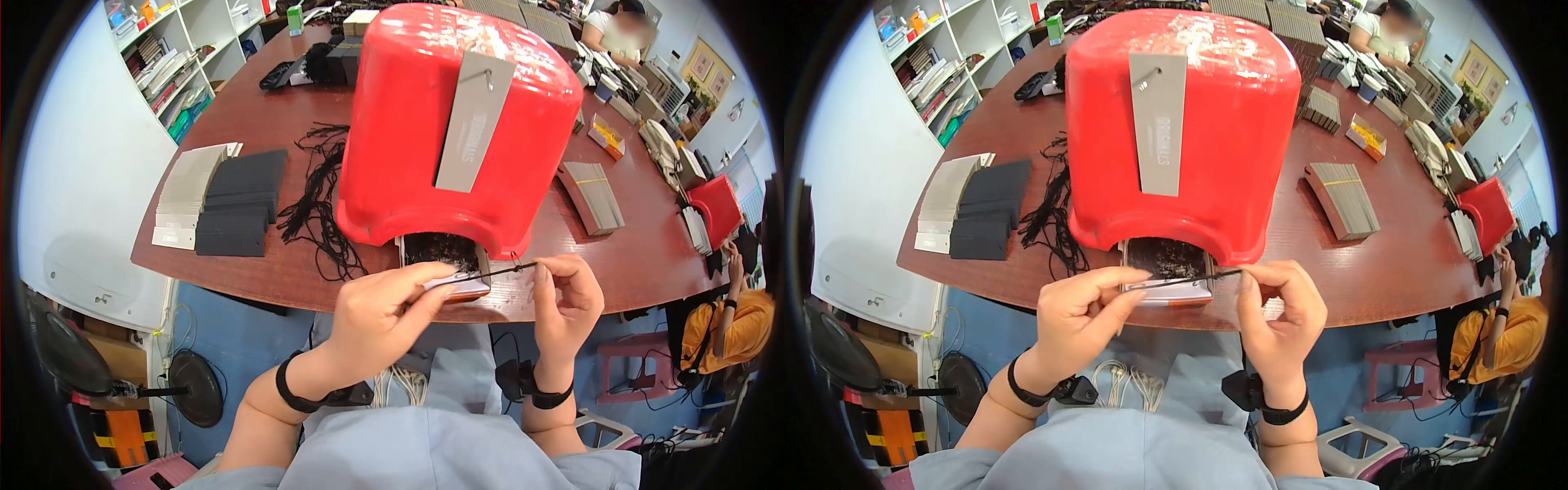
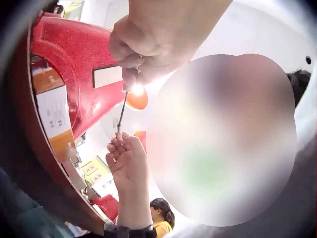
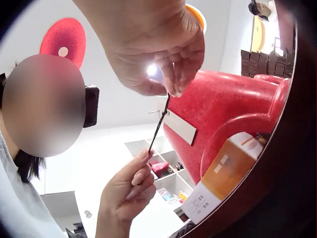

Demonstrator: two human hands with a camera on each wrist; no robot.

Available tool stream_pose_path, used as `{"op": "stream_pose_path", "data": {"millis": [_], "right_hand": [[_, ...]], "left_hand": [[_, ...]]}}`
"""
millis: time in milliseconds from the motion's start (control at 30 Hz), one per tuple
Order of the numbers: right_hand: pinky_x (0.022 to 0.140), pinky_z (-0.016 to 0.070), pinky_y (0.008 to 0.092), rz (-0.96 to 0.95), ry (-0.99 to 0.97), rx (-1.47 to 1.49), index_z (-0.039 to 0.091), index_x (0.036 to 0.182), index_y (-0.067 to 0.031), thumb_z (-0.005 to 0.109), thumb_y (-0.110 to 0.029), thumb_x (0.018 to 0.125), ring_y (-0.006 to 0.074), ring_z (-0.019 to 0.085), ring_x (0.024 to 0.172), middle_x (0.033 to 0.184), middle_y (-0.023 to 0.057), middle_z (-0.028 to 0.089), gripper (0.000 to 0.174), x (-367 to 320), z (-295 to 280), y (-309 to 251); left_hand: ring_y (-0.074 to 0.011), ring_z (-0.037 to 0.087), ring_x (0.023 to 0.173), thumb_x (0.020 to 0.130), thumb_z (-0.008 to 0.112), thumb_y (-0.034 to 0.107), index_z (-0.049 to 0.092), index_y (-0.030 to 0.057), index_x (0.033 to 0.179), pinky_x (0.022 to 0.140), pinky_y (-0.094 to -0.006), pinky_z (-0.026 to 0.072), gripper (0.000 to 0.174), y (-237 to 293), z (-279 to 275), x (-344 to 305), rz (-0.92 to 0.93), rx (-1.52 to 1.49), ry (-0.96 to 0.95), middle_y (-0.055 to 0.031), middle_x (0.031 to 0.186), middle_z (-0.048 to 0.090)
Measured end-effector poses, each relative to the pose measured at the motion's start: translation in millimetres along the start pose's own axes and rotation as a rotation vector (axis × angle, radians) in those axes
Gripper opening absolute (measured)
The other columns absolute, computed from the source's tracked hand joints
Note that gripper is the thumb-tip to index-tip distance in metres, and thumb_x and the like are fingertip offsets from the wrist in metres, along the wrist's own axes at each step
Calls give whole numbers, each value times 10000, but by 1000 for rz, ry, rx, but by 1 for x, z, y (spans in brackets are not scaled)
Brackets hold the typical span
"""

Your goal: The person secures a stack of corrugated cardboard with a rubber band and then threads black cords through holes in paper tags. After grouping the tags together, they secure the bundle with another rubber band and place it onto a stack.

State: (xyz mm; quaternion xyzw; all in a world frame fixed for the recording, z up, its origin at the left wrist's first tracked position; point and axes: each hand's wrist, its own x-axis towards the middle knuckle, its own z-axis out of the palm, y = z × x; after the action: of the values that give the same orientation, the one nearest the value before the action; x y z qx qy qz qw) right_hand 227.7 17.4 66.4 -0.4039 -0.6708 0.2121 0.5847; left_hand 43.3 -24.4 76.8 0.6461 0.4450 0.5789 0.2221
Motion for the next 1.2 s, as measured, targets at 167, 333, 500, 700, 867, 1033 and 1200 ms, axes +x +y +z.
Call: {"op": "stream_pose_path", "data": {"millis": [167, 333, 500, 700, 867, 1033, 1200], "right_hand": [[778, 412, 310, -67, -189, 255, 544, 973, 27, 620, -205, 704, 205, 524, 899, 961, 138, 554, 363, 4, 1, -12], [765, 402, 271, 537, -659, 539, 419, 1144, 0, 472, -264, 871, 139, 513, 840, 919, 80, 551, 384, 5, 15, -39], [634, 383, 184, 453, -631, 362, 554, 800, -12, 416, -187, 919, 41, 456, 678, 734, -15, 530, 252, 28, 5, -34], [674, 397, 189, 169, -525, 450, 570, 809, 12, 488, -107, 877, 50, 498, 734, 788, 27, 595, 159, 74, 2, -60], [651, 386, 183, 128, -553, 412, 574, 807, 13, 493, -120, 878, 42, 479, 713, 765, 5, 581, 170, 101, 17, -67], [572, 354, 168, 68, -485, 307, 579, 798, 10, 493, -140, 882, 23, 423, 635, 696, -31, 539, 192, 108, 36, -46], [554, 340, 157, -14, -312, 168, 573, 831, 12, 523, -136, 868, 10, 413, 622, 678, -46, 518, 160, 109, 30, -28]], "left_hand": [[-182, 576, 545, 719, 627, 32, 641, 18, 828, 489, -256, 437, 111, 2, -9, 7, 120, 105, -226, -103, 675, 614], [-236, 597, 626, 747, 575, 117, 628, 61, 835, 546, -321, 468, 118, 16, -4, 24, 172, 288, -450, -117, 690, 606], [-166, 533, 522, 741, 602, 84, 607, 39, 825, 493, -279, 422, 95, 5, -10, 56, 141, 17, -96, -87, 641, 550], [7, 375, 518, 731, 665, 50, 537, 19, 1040, 452, -154, 309, 336, 6, -18, 109, 141, 93, 137, 31, 688, 466], [20, 365, 529, 740, 656, 42, 566, 21, 954, 447, -145, 288, 233, 5, -12, 120, 11, -89, 79, 74, 623, 452], [20, 375, 529, 761, 631, 43, 576, 21, 898, 458, -147, 306, 149, 1, -10, 119, 13, -87, 57, 70, 632, 479], [20, 417, 560, 788, 590, 22, 559, 3, 878, 483, -146, 333, 97, 9, -17, 110, 185, 49, 76, 34, 726, 542]]}}
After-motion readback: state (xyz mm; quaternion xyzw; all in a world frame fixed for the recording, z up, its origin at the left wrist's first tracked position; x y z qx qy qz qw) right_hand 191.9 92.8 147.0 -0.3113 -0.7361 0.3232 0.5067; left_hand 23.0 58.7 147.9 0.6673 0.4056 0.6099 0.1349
